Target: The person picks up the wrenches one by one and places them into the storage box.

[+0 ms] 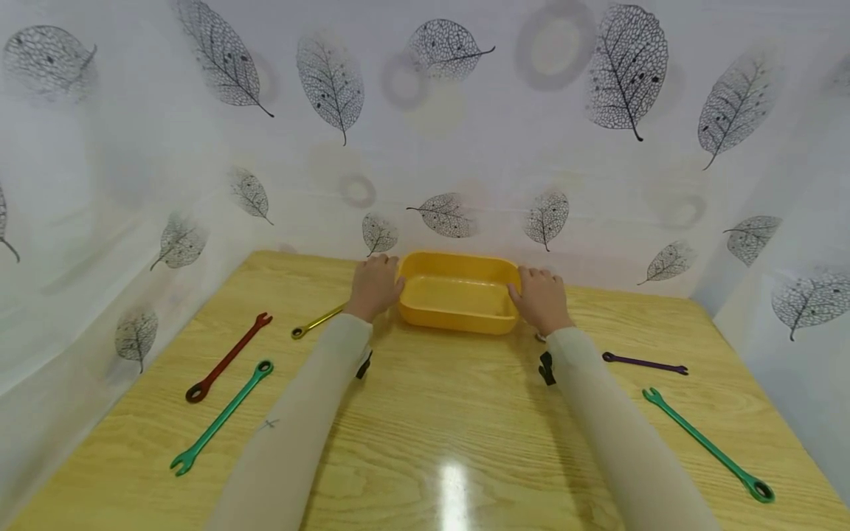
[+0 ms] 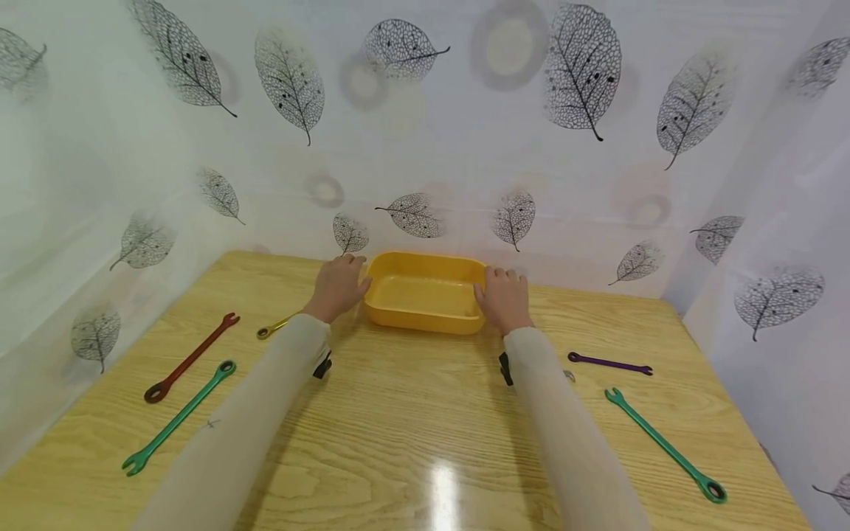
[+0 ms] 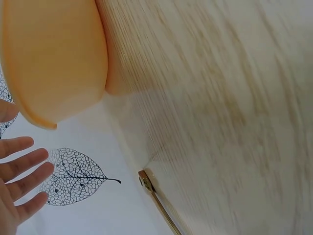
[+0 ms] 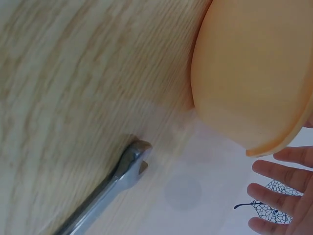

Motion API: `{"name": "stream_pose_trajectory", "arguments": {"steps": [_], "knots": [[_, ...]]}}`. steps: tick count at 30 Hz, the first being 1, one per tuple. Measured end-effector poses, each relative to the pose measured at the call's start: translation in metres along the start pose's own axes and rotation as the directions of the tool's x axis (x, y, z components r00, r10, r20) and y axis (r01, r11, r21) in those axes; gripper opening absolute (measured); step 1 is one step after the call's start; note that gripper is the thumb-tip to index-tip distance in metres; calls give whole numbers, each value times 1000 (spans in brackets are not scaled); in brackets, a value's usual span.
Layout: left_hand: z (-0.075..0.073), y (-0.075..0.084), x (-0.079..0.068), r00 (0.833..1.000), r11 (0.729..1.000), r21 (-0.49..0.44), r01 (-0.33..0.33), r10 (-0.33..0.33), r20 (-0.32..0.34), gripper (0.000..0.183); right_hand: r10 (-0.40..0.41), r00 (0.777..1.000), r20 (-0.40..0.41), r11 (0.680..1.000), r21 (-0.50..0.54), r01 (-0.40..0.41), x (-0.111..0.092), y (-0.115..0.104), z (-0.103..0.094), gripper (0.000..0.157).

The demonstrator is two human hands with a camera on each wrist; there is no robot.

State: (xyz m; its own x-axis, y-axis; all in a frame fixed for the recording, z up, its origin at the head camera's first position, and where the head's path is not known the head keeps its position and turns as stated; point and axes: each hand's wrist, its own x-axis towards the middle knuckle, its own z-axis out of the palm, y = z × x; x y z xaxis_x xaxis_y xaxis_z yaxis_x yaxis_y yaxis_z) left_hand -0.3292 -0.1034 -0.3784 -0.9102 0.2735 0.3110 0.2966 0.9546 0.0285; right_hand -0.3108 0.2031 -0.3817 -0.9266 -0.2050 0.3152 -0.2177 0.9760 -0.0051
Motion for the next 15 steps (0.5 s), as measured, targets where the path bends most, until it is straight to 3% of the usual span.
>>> {"name": "stream_pose_trajectory", "arguments": {"steps": [6,15], "knots": [[1,3,5,998,1000,26,14,-16,68,46,18,999,45,1000,-26,-17,1,-2,-1,46],[7,2,10,994,999,46,25,-30,107,44,45,995,92,998,-37,-41,1,2,1,45]]}}
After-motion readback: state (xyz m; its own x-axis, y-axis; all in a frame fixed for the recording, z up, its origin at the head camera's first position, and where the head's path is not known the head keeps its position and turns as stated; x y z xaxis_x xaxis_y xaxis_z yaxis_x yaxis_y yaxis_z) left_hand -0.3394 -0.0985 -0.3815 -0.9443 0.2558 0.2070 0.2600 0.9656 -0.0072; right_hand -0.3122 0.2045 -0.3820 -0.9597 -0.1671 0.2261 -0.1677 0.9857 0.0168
